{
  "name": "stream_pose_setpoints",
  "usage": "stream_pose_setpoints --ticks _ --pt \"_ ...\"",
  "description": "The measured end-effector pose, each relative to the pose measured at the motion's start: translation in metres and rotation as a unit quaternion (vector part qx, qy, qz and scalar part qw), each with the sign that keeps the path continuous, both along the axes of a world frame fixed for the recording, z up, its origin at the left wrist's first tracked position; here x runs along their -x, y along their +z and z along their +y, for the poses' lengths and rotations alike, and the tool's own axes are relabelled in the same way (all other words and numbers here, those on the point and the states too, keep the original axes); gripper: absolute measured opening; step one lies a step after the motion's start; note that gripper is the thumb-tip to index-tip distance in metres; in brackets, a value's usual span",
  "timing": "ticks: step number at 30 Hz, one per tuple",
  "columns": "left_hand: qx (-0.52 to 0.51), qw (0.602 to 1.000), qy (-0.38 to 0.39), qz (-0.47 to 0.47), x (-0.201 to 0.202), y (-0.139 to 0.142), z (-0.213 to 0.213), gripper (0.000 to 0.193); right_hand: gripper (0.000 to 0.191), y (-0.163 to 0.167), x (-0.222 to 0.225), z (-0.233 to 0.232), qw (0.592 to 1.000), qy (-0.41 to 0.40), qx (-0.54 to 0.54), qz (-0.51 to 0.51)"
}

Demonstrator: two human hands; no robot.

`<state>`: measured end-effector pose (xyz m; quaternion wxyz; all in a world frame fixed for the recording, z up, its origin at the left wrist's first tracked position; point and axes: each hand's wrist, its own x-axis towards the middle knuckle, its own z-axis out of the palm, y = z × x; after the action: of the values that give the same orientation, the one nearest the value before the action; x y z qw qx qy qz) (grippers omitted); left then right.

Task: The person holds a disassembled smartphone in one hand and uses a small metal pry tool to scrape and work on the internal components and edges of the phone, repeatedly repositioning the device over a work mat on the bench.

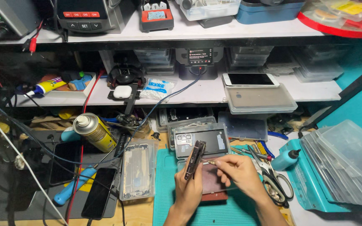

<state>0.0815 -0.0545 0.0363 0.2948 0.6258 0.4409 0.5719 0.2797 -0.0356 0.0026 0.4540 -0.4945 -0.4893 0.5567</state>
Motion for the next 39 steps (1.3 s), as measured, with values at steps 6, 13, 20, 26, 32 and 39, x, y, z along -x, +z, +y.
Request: stream_pose_setpoints --ticks 6,13,20,26,32,39 --pt "-0.039 0.999 0.008 -0.001 0.003 -0.007 0.000 0.035 0.034 -0.008 0.000 0.005 0.999 0.032 0.008 -0.006" --pt "-0.047 0.999 0.011 0.000 0.008 -0.005 -0.001 0.037 0.021 0.009 0.012 0.001 0.998 0.015 -0.058 -0.028" --pt "0.019 0.999 0.013 -0.023 0.007 -0.008 0.001 0.028 0.028 0.015 0.014 0.002 0.998 0.026 0.055 0.003" --pt "0.005 1.000 0.013 -0.005 0.004 -0.022 0.003 0.009 0.024 0.018 0.012 0.000 1.000 0.021 0.001 0.018" --pt "0.055 0.998 0.013 0.003 0.002 -0.024 0.004 0.010 0.024 0.023 0.010 -0.002 1.000 0.014 -0.006 0.004" --pt "-0.006 1.000 0.020 0.005 0.002 -0.024 0.004 0.009 0.028 0.023 0.010 0.000 0.999 0.026 0.042 -0.015"
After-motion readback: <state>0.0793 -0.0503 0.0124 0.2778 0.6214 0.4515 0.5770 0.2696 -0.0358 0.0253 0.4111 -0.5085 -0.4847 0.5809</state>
